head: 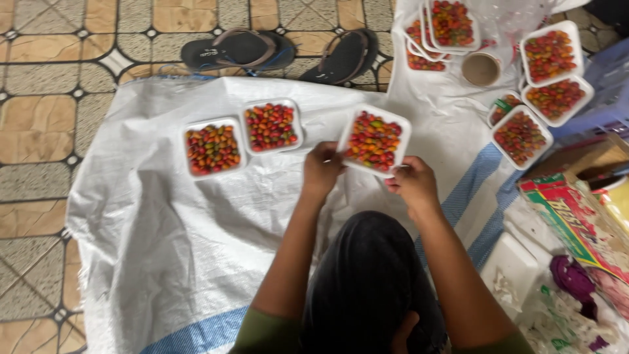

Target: The person sits on the floor and sorts small red and orange fruits into white plastic containers. They wipe the fruits with a tissue, place them on a digital scale, and then transfer them into containers. The person seals the containers with green tape and arranges them on the floor.

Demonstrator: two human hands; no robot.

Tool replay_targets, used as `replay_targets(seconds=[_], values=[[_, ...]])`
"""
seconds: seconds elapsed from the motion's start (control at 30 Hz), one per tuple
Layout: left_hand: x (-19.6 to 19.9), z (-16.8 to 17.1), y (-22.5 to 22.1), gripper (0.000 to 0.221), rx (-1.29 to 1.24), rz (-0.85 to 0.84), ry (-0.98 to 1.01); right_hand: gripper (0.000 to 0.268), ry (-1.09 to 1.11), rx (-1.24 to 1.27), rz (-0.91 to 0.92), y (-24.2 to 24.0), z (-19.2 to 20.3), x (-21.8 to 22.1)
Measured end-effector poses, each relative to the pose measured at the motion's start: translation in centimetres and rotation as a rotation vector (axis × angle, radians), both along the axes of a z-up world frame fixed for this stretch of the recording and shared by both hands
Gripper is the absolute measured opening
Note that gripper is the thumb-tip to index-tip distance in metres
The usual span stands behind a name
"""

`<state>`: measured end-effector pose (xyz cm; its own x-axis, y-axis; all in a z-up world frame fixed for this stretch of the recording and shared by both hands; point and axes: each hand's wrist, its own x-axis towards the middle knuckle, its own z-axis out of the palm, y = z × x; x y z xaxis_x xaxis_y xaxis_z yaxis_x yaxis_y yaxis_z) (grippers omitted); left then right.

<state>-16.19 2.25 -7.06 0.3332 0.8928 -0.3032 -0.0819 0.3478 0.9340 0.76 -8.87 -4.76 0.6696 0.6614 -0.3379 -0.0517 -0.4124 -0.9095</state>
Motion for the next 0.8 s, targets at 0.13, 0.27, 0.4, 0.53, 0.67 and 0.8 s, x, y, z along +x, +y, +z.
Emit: replay_targets(seconds=[0.13, 0.27, 0.4, 0.53, 0.67, 0.8], values=[[-10.6, 1.3, -1.7, 0.021, -0.065, 0.197, -0.051, 0.028, 0.007, -0.062, 0.233, 2.7, 1.6, -7.7], [-18.4, 3.9, -4.9, 0.029, -0.131, 0.353, 0.064, 0.046, 0.004, -0.188, 0.48, 3.3, 3.0, -15.3], [-22.9, 3.0, -8.0, 0.032, -0.17, 0.455, 0.164, 0.062, -0.245, -0.407, 0.852, 1.9, 6.2, -21.6], [-25.0, -1.3, -9.1, 0.027, -0.186, 0.51, 0.154, 0.067, -0.145, -0.44, 0.934, 2.4, 6.1, -22.4], [-24.7, -1.7, -9.3, 0.03, -0.141, 0.535, 0.186, 0.066, -0.194, -0.466, 0.968, 2.5, 3.7, -21.4], [-24.6, -1.9, -9.0, 0.026, -0.28, 0.565, 0.292, 0.051, -0.147, -0.517, 0.934, 2.0, 4.2, -21.3]])
